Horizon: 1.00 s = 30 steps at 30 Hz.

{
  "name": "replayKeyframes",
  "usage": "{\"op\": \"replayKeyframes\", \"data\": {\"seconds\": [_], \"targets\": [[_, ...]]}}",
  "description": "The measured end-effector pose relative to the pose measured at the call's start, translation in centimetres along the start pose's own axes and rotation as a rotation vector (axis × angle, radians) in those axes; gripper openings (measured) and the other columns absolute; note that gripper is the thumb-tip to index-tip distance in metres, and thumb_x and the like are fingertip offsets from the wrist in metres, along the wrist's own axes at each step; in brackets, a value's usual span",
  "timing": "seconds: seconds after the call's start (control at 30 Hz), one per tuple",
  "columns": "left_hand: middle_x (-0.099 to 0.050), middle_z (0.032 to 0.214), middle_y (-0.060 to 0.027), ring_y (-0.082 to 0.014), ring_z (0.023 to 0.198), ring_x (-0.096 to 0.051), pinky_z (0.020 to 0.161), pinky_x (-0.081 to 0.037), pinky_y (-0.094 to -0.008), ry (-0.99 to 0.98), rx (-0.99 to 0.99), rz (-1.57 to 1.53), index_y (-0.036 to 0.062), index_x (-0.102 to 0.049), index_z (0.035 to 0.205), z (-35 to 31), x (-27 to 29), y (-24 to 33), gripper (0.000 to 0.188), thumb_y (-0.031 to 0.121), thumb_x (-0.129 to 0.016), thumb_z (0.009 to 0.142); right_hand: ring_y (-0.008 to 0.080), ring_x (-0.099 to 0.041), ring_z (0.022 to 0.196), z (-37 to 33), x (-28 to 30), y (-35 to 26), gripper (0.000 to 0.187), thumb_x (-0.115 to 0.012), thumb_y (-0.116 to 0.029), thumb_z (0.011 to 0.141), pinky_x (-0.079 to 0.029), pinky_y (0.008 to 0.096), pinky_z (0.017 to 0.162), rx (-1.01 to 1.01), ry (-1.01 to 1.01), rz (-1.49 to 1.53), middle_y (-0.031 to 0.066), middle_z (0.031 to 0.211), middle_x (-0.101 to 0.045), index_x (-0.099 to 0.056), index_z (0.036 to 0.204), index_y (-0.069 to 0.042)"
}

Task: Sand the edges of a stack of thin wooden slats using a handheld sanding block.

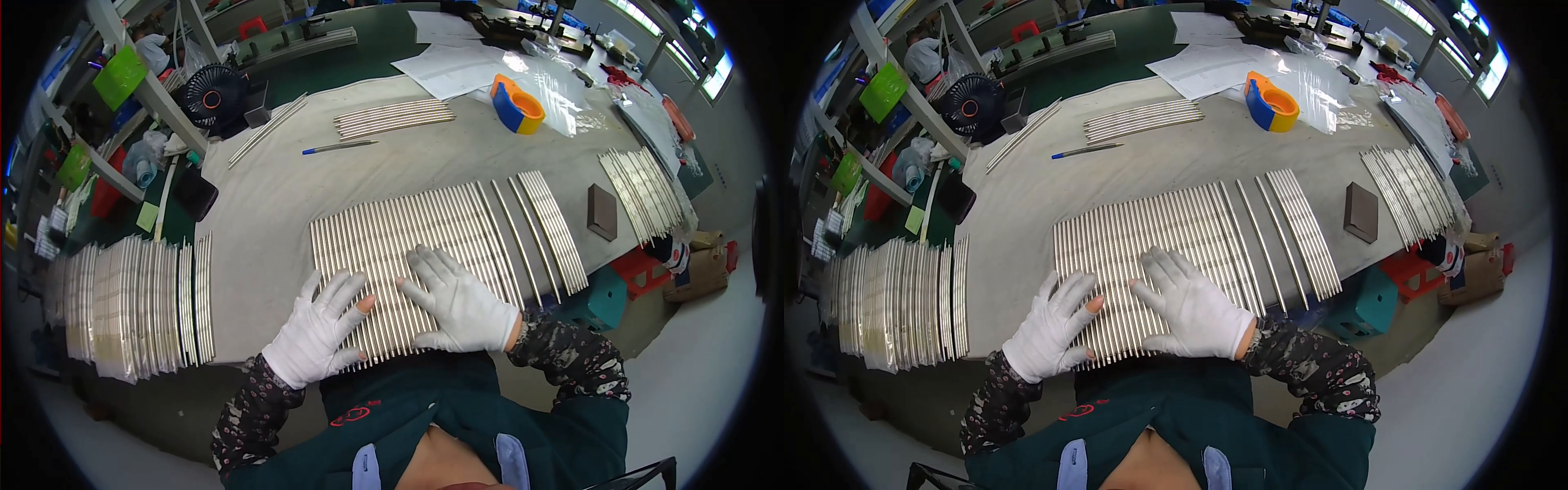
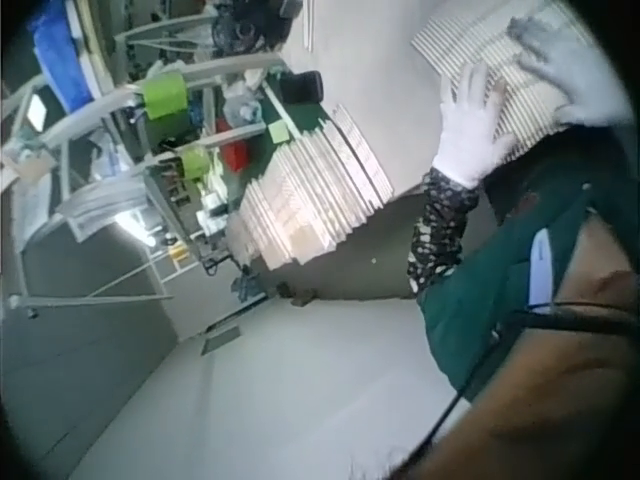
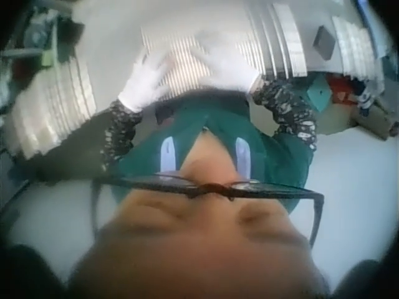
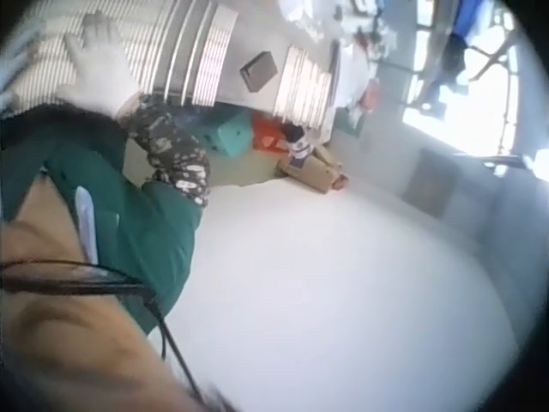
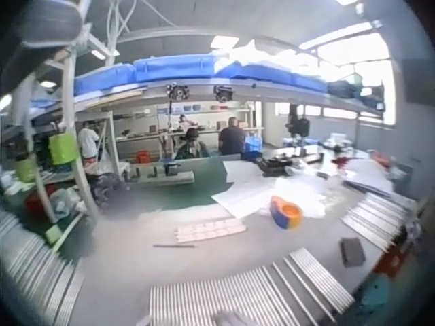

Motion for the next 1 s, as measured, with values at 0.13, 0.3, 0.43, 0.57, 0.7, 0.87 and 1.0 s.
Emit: {"op": "replayKeyframes", "data": {"seconds": [0.13,0.3,0.43,0.57,0.7,0.87,1.0], "targets": [[-0.031,0.147,-0.0194,-0.0398,0.135,-0.030,0.109,-0.023,-0.0575,0.034,0.047,0.081,0.0139,-0.028,0.146,2.1,1.6,-3.2,0.075,0.045,-0.058,0.084,0.0451,-0.038,0.129,1.1,0.0,-0.9,0.077,-0.047,-0.061,0.087,-0.030,0.0501,0.109,0.198,-0.076,0.148,0.0303,0.136,-0.040,-0.043,0.133,0.001],[-0.038,0.142,-0.0202,-0.0392,0.134,-0.033,0.110,-0.028,-0.0525,0.133,0.209,0.045,0.0058,-0.040,0.138,5.8,0.9,-7.8,0.066,0.040,-0.060,0.085,0.0420,-0.044,0.122,5.5,0.7,5.2,0.075,-0.055,-0.058,0.081,-0.031,0.0525,0.106,-0.087,0.179,-0.187,0.0267,0.128,-0.047,-0.047,0.129,0.000],[-0.047,0.129,-0.0193,-0.0364,0.120,-0.045,0.100,-0.036,-0.0492,0.180,0.373,0.187,0.0069,-0.048,0.133,10.1,-1.6,-7.6,0.061,0.041,-0.060,0.084,0.0382,-0.050,0.115,7.0,-1.0,7.4,0.076,-0.056,-0.061,0.077,-0.035,0.0513,0.100,-0.315,0.129,-0.189,0.0223,0.119,-0.053,-0.050,0.128,-0.005],[-0.054,0.119,-0.0163,-0.0321,0.110,-0.050,0.091,-0.041,-0.0459,0.229,0.437,0.301,0.0096,-0.056,0.127,10.2,-1.4,-7.4,0.057,0.046,-0.060,0.084,0.0326,-0.055,0.105,7.8,-0.1,6.6,0.071,-0.059,-0.062,0.074,-0.043,0.0461,0.087,-0.350,0.116,-0.234,0.0151,0.104,-0.059,-0.055,0.126,-0.013],[-0.054,0.119,-0.0168,-0.0335,0.110,-0.050,0.090,-0.041,-0.0460,0.220,0.464,0.299,0.0139,-0.057,0.127,10.2,-2.0,-7.5,0.056,0.048,-0.060,0.083,0.0282,-0.054,0.106,7.8,-0.2,6.3,0.067,-0.061,-0.064,0.072,-0.041,0.0412,0.085,-0.438,0.081,-0.232,0.0124,0.105,-0.059,-0.062,0.119,-0.017],[-0.056,0.111,-0.0119,-0.0306,0.103,-0.053,0.085,-0.042,-0.0463,0.261,0.489,0.305,0.0193,-0.062,0.122,9.3,-2.7,-6.6,0.054,0.052,-0.062,0.079,0.0288,-0.052,0.110,7.0,-0.3,5.4,0.069,-0.062,-0.064,0.071,-0.040,0.0441,0.087,-0.465,0.021,-0.199,0.0129,0.108,-0.058,-0.061,0.121,-0.016],[-0.054,0.113,-0.0132,-0.0315,0.102,-0.051,0.086,-0.041,-0.0460,0.229,0.478,0.255,0.0215,-0.059,0.126,8.1,-3.0,-6.3,0.057,0.053,-0.061,0.079,0.0291,-0.053,0.108,6.4,-0.4,4.4,0.068,-0.064,-0.062,0.071,-0.040,0.0442,0.088,-0.425,0.044,-0.185,0.0130,0.106,-0.058,-0.061,0.120,-0.015]]}}
Point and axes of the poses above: each hand's wrist, its own z-axis towards the middle knuckle, its own x-axis out of the back of the hand, y = z × x, the point moved 1 cm from there along z, towards the middle knuckle
